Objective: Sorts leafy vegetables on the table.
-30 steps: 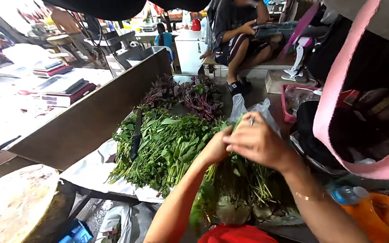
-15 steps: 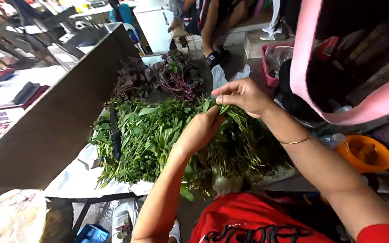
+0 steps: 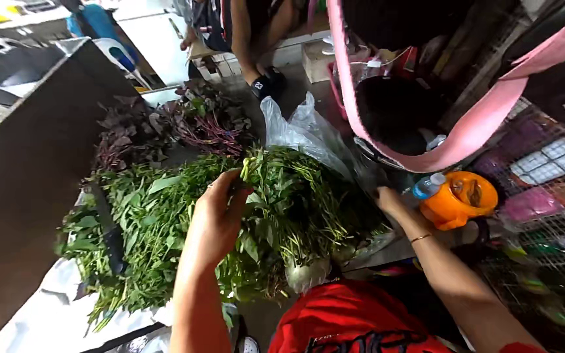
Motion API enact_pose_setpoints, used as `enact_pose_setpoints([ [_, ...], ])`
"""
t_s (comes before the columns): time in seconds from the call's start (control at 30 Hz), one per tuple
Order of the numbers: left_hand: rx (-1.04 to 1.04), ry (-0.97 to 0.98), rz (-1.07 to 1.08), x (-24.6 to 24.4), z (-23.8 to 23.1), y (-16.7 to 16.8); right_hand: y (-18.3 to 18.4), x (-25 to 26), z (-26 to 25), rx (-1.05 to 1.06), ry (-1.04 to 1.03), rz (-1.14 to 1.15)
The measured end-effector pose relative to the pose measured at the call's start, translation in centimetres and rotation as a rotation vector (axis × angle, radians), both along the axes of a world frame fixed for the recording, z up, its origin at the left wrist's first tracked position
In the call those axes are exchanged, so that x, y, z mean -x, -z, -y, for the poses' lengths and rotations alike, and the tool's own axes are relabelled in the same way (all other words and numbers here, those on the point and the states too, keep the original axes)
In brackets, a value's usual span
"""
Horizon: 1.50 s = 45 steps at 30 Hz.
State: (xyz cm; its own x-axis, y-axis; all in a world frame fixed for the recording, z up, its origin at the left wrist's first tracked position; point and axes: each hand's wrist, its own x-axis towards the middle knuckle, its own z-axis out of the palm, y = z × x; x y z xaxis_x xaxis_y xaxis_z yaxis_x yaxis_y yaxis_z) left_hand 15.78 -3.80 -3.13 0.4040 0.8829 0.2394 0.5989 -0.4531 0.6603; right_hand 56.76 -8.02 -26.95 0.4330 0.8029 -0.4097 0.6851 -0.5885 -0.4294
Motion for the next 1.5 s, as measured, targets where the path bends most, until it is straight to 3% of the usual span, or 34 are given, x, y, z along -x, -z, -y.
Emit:
enact_pose_setpoints([
  [0.13,-0.025,0.159,0.134,-1.6,-0.6,2.0,3.2,0.8,0.2,0.005,0.02,-0.081],
  [0.3,-0.136,0.207,0.102,-3.6,-1.0,3.2,1.8,-0.3,-0.8,0.019,-0.053,-0.07],
  [0.57,-0.146,0.118,0.031,-3.5,-0.7,3.0,-8.9,0.4,2.6,-0.283,-0.095,0.106],
  [0.7,-0.108,0.121,-0.023,-4.6,-0.7,3.6,-13.5,5.6,3.8,-0.638,-0.261,0.145],
  [0.83,-0.046,0.155,-0.036,-6.2,-0.6,4.7,-17.2,13.1,4.1,-0.775,-0.416,0.088],
  [1.0,-0.09,0.156,-0.052,-7.6,0.4,5.4,-16.7,17.0,3.0,-0.968,-0.469,0.142],
  [1.23,-0.258,0.074,-0.07,-8.0,1.3,6.0,-16.6,17.4,2.3,-1.007,-0.434,0.202],
  [1.5,-0.218,0.143,-0.054,-7.6,0.8,6.2,-16.1,17.7,1.2,-1.072,-0.424,0.208],
])
